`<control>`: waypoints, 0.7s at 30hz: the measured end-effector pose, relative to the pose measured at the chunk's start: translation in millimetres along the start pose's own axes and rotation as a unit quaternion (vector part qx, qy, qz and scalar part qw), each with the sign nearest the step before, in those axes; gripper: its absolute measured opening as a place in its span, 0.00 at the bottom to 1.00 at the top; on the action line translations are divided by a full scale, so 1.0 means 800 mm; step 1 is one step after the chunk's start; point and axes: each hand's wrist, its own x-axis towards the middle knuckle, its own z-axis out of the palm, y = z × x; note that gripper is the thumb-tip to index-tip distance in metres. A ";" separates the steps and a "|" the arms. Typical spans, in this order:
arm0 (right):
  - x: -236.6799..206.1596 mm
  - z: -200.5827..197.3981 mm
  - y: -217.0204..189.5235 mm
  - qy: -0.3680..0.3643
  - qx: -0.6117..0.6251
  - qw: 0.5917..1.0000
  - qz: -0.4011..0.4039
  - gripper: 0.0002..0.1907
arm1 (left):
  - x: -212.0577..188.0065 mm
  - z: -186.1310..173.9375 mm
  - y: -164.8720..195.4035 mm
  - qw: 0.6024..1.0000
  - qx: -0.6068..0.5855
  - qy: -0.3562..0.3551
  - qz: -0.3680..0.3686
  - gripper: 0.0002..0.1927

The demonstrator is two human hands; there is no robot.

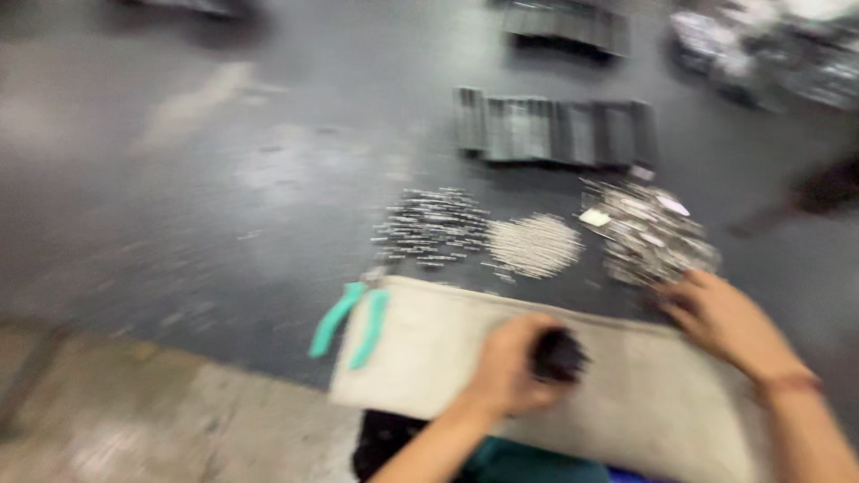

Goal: The person assembles small metal components into black plastic housings using a green electric screwdriver. They repeatedly pick up metal pieces, insert them into the housing, and tighten them with the screwdriver, then place the completed units into a blue bin.

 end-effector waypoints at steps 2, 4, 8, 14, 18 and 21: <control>-0.018 0.019 0.004 0.117 0.060 0.991 -0.037 0.17 | -0.010 -0.014 0.011 1.000 -0.018 0.010 0.022 0.32; -0.017 0.057 -0.011 0.165 0.185 0.968 -0.045 0.16 | -0.014 -0.031 0.012 0.996 0.019 0.040 0.075 0.31; -0.017 0.105 -0.060 0.096 0.274 0.957 0.007 0.17 | -0.024 -0.044 0.018 0.993 0.037 0.070 0.090 0.29; -0.091 0.110 -0.119 0.318 0.068 0.943 -0.074 0.12 | -0.018 -0.040 0.022 0.994 0.026 0.061 0.087 0.33; -0.112 0.060 -0.153 0.306 0.161 0.938 0.006 0.15 | 0.000 -0.031 0.021 0.994 0.011 0.080 0.077 0.33; -0.115 0.039 -0.159 0.305 0.219 0.925 0.047 0.15 | 0.008 -0.019 0.024 0.996 -0.015 0.083 0.038 0.32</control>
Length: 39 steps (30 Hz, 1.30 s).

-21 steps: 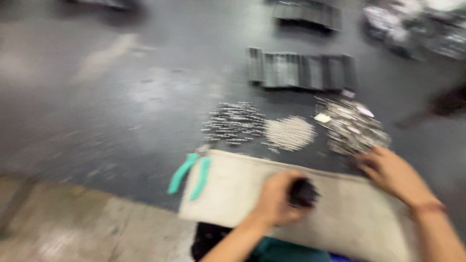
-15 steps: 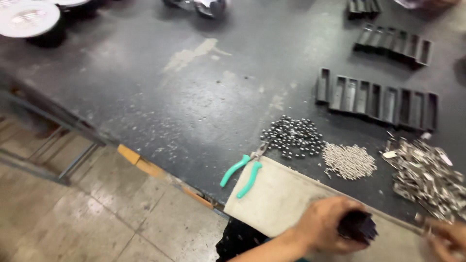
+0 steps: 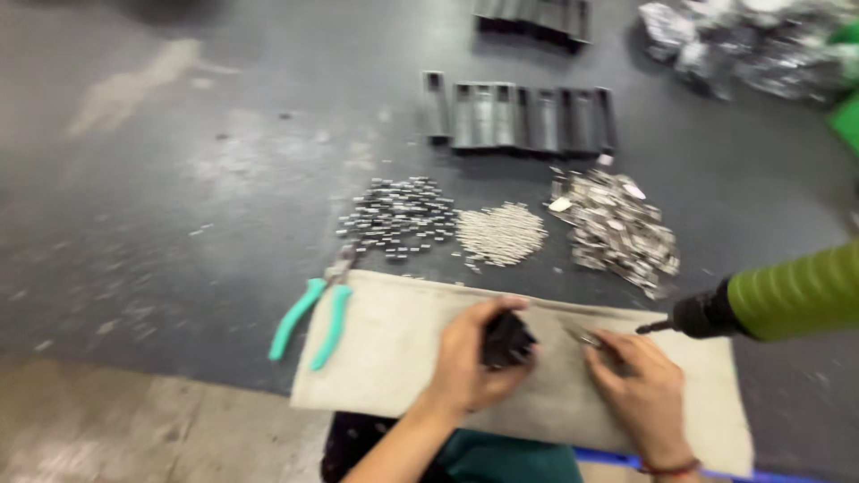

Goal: The person assembles small metal components into black plastic housings using a green electric screwdriver. They repeatedly pick up metal pieces, insert them into the housing, and tighten them with the screwdriver, then place the completed units into a blue bin.

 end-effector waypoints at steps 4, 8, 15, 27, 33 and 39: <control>-0.020 0.003 -0.007 0.018 0.289 0.936 0.202 0.15 | 0.004 0.015 -0.003 0.999 -0.030 -0.010 -0.022 0.33; -0.053 0.012 -0.026 0.055 0.500 0.835 0.223 0.17 | 0.005 0.028 -0.005 0.998 -0.049 -0.016 -0.044 0.35; -0.044 0.008 -0.058 0.022 0.530 0.846 0.049 0.19 | 0.005 0.028 -0.007 0.996 -0.061 -0.021 -0.055 0.36; 0.004 0.026 -0.102 0.078 0.383 0.920 -0.029 0.18 | 0.003 0.024 -0.016 0.995 -0.077 -0.043 -0.046 0.36; 0.027 -0.012 -0.122 0.056 0.235 0.969 -0.056 0.16 | 0.003 0.023 -0.022 0.996 -0.057 -0.058 -0.030 0.35; 0.045 -0.041 -0.140 0.029 0.157 0.985 -0.071 0.14 | 0.015 0.023 -0.006 0.994 -0.095 -0.048 0.004 0.37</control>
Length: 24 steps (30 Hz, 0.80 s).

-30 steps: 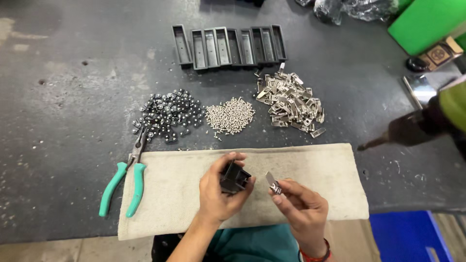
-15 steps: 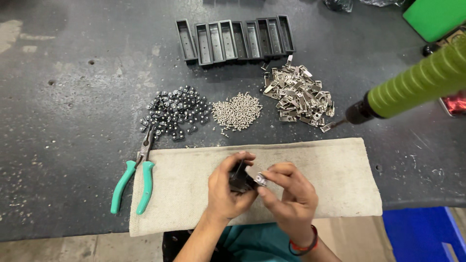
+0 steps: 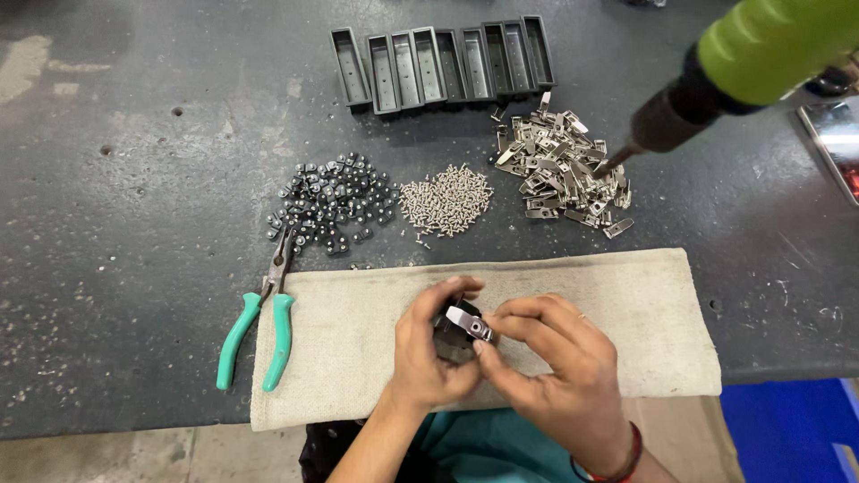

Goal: The person assembles small metal components into black plastic housings using a green electric screwdriver. They repeatedly pick up metal pieces, insert them into the housing, and tighten them with the screwdriver, then place the completed units into a blue bin.

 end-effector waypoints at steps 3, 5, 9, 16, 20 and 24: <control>0.005 -0.004 -0.004 -0.012 -0.007 1.000 0.004 0.14 | 0.005 0.000 0.017 0.997 0.031 0.009 0.072 0.41; 0.005 -0.006 -0.006 -0.020 0.001 1.000 0.007 0.14 | 0.009 0.003 0.026 0.995 0.063 0.021 0.077 0.40; 0.001 -0.004 -0.008 -0.019 -0.013 1.000 0.012 0.14 | 0.013 0.003 0.034 0.990 0.123 0.016 0.070 0.40; -0.008 -0.005 0.007 -0.038 0.032 0.999 0.012 0.13 | 0.014 0.003 0.031 0.995 0.083 0.004 0.055 0.31; -0.004 -0.010 0.057 -0.075 0.126 0.989 0.006 0.09 | 0.011 0.001 0.025 0.994 0.084 -0.011 0.074 0.29; 0.026 0.016 0.134 -0.062 0.108 0.969 0.215 0.09 | 0.005 0.012 0.020 0.985 0.133 -0.004 0.106 0.28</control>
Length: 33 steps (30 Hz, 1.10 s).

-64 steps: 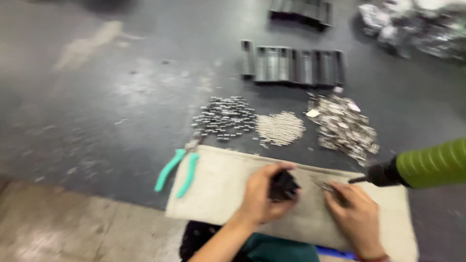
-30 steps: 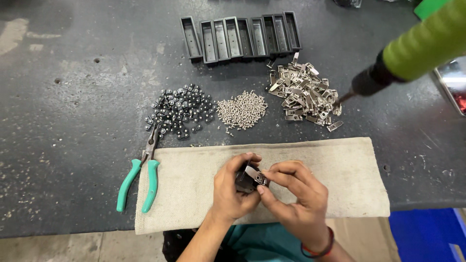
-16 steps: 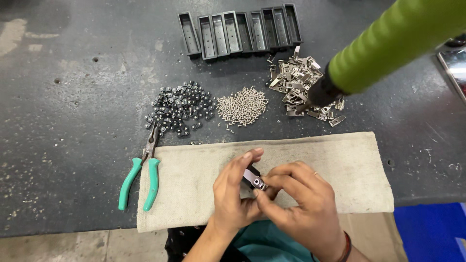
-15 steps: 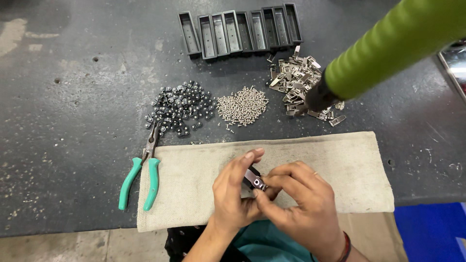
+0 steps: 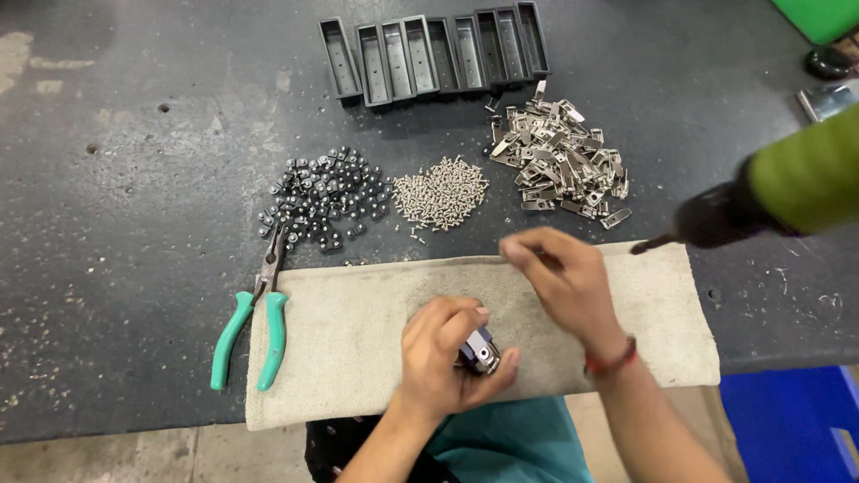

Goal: The person assembles small metal components into black plastic housings using a green electric screwdriver. They repeatedly pick up metal pieces, insert them into the housing, and tighten them with the screwdriver, then place the completed units into a blue bin.

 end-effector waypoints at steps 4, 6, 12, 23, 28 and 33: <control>0.067 0.005 0.046 -0.017 -0.108 0.992 -0.065 0.10 | 0.003 0.018 -0.008 0.998 -0.033 0.038 -0.039 0.28; 0.094 0.011 0.061 -0.025 -0.147 0.986 -0.073 0.10 | 0.006 0.023 -0.012 0.995 -0.040 0.055 -0.069 0.28; 0.131 0.034 0.080 -0.033 -0.213 0.974 -0.069 0.10 | 0.007 0.018 -0.015 0.996 -0.039 0.045 -0.064 0.28; 0.117 0.038 0.058 -0.037 -0.257 0.958 -0.123 0.07 | 0.008 0.019 -0.018 0.999 -0.019 0.029 -0.031 0.30; 0.053 0.002 -0.013 -0.045 -0.082 0.977 -0.193 0.05 | 0.012 0.015 -0.021 0.999 -0.027 0.020 -0.037 0.31; -0.009 -0.032 -0.080 -0.075 -0.109 0.921 -0.367 0.12 | 0.012 0.009 -0.025 0.998 -0.027 0.019 -0.046 0.30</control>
